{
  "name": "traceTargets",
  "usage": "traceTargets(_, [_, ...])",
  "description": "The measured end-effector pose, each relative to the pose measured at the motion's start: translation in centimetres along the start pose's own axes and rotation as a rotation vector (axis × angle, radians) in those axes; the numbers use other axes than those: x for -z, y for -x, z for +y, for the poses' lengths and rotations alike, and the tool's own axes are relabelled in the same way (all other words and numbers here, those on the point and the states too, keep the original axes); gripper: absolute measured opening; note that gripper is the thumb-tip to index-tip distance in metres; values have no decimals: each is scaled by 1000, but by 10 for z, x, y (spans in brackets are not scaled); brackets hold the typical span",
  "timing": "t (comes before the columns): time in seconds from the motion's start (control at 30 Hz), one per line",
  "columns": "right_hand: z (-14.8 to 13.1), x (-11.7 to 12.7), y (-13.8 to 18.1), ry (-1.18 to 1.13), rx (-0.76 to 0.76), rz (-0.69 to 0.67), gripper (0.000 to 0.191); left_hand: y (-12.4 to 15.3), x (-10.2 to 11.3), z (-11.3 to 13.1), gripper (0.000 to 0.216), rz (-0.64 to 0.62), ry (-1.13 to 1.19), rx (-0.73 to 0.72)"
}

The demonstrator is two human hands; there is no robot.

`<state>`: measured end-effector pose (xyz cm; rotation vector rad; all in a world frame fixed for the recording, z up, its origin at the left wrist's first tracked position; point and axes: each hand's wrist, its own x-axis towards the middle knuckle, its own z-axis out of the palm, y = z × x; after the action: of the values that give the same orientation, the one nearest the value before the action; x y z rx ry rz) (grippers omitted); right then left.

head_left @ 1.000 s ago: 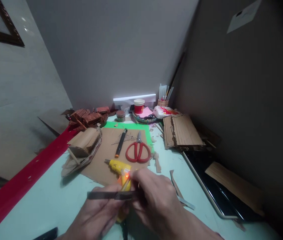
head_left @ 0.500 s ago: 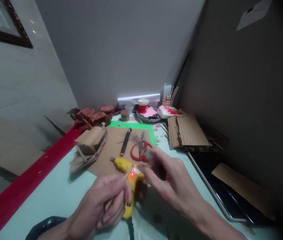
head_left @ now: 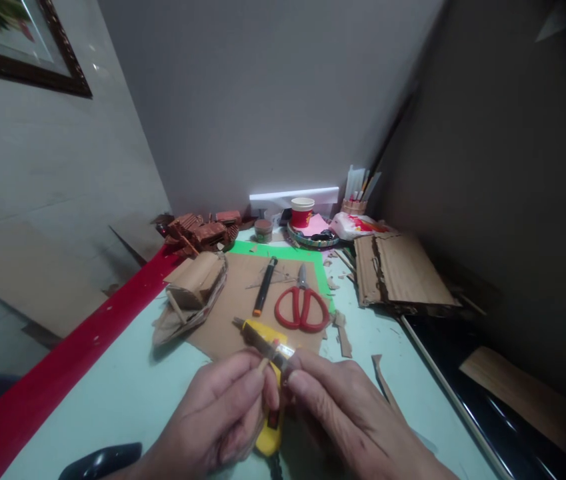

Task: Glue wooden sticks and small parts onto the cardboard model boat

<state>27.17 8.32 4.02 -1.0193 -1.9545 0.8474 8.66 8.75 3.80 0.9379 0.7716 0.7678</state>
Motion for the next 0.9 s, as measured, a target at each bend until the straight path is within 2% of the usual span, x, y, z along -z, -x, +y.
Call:
traceTargets(0.2, [-2,3,2,-16,-91,-35,40,4,-3,2,42,119,-210,-70])
traceTargets(0.33, [-7,3,3,-67,-154,-14,43,4,-6,1,37,183,-108,-87])
traceTargets(0.53, [-7,12,1,-109,-247,1,44,3,0,-1,38,192,69,-4])
traceTargets(0.6, [-1,24,0,-222,-323,99,45,7,4,2,40,210,64,-39])
traceTargets(0.67, [4,36,0,-442,-441,355,47,10,6,5,43,223,82,-91])
traceTargets(0.7, [4,39,-1,-541,-449,407,45,11,6,7,44,216,92,-108])
traceTargets(0.73, [2,41,-1,-589,-427,391,45,11,5,8,44,187,96,-117])
traceTargets(0.77, [-1,40,-2,-589,-420,309,46,10,4,9,43,142,83,-115])
traceTargets(0.83, [-11,32,-3,-573,-428,62,46,5,1,8,38,43,51,-108])
traceTargets(0.9, [-21,24,-3,-506,-413,-67,45,-1,1,5,36,-16,35,-124])
